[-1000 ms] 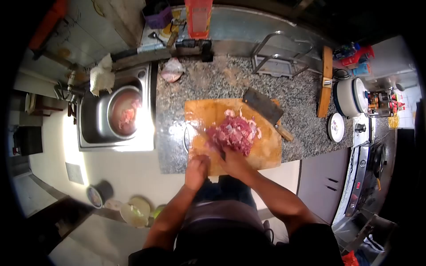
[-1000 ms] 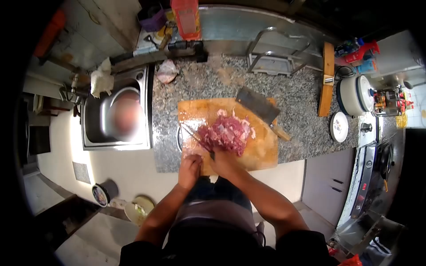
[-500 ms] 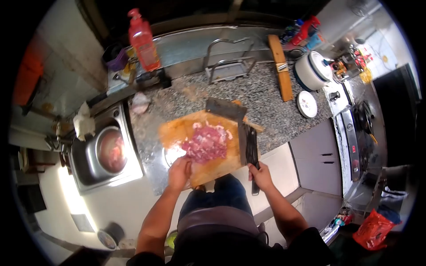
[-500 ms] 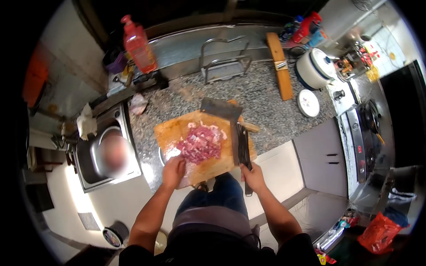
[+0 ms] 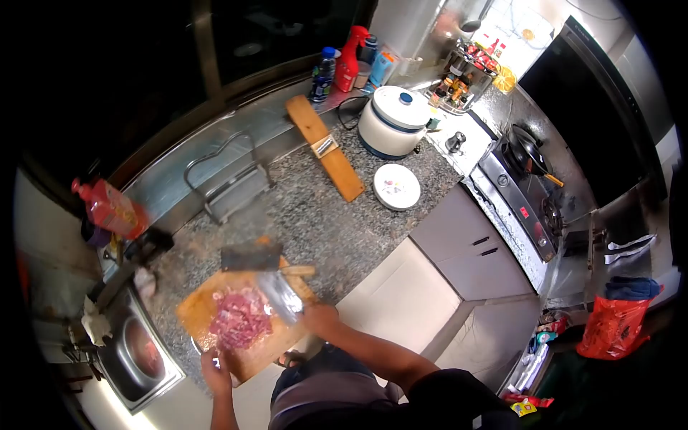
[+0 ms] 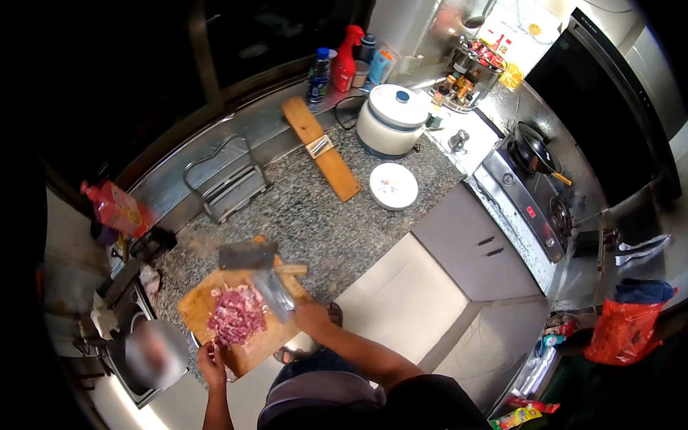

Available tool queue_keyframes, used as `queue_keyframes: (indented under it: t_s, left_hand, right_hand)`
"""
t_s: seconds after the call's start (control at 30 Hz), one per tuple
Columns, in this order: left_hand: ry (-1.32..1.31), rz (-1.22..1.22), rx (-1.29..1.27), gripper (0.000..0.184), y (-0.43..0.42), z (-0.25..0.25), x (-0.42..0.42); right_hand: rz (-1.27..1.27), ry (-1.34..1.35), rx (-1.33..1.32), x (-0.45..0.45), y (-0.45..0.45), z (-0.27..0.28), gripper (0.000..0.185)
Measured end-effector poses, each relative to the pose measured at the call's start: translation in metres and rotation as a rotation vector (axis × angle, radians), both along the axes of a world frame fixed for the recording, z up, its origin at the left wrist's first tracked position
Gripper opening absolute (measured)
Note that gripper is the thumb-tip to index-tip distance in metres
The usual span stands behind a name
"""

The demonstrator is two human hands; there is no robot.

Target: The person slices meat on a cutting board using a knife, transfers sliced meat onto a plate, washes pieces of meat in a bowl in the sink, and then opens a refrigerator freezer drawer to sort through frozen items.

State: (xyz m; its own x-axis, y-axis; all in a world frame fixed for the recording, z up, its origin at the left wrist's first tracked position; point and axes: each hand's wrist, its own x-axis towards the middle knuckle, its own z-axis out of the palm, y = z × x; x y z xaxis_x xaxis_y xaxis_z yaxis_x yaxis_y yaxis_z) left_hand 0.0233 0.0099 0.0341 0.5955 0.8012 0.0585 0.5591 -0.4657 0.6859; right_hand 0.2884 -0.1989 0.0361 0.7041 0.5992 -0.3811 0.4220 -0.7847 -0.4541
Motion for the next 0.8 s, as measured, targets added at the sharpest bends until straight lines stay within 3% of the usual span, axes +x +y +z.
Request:
queue_keyframes:
  t_s: [0.03,0.17,0.4,0.5,0.53,0.7,0.8]
  left_hand:
    - [0.022,0.033,-0.016,0.018,-0.008,0.008,0.007]
    - [0.045,0.076,0.007,0.023,-0.034,-0.006,0.023]
    - [0.095,0.267,-0.085,0.038,-0.089,-0.014,0.036]
    - [0.083,0.290,-0.034,0.040,-0.101,-0.006,0.039]
    - [0.070,0.323,-0.075,0.040,-0.102,-0.005,0.038]
    - [0.045,0.446,-0.151,0.039,-0.104,-0.008,0.033]
    - [0.009,0.436,-0.078,0.037,-0.101,-0.013,0.029]
  right_hand:
    - [0.058,0.059,-0.064,0.009,0.002,-0.001,0.046]
    - [0.117,0.051,0.117,0.030,-0.014,-0.011,0.039]
    - [0.296,-0.031,0.354,0.069,-0.069,0.007,0.049]
    - [-0.107,-0.062,0.463,0.122,-0.108,-0.006,0.035]
    - [-0.232,-0.235,0.542,0.151,-0.125,-0.020,0.030]
    - [-0.281,-0.595,0.231,0.302,-0.172,0.005,0.041]
    - [-0.086,-0.802,0.090,0.334,-0.177,-0.002,0.035]
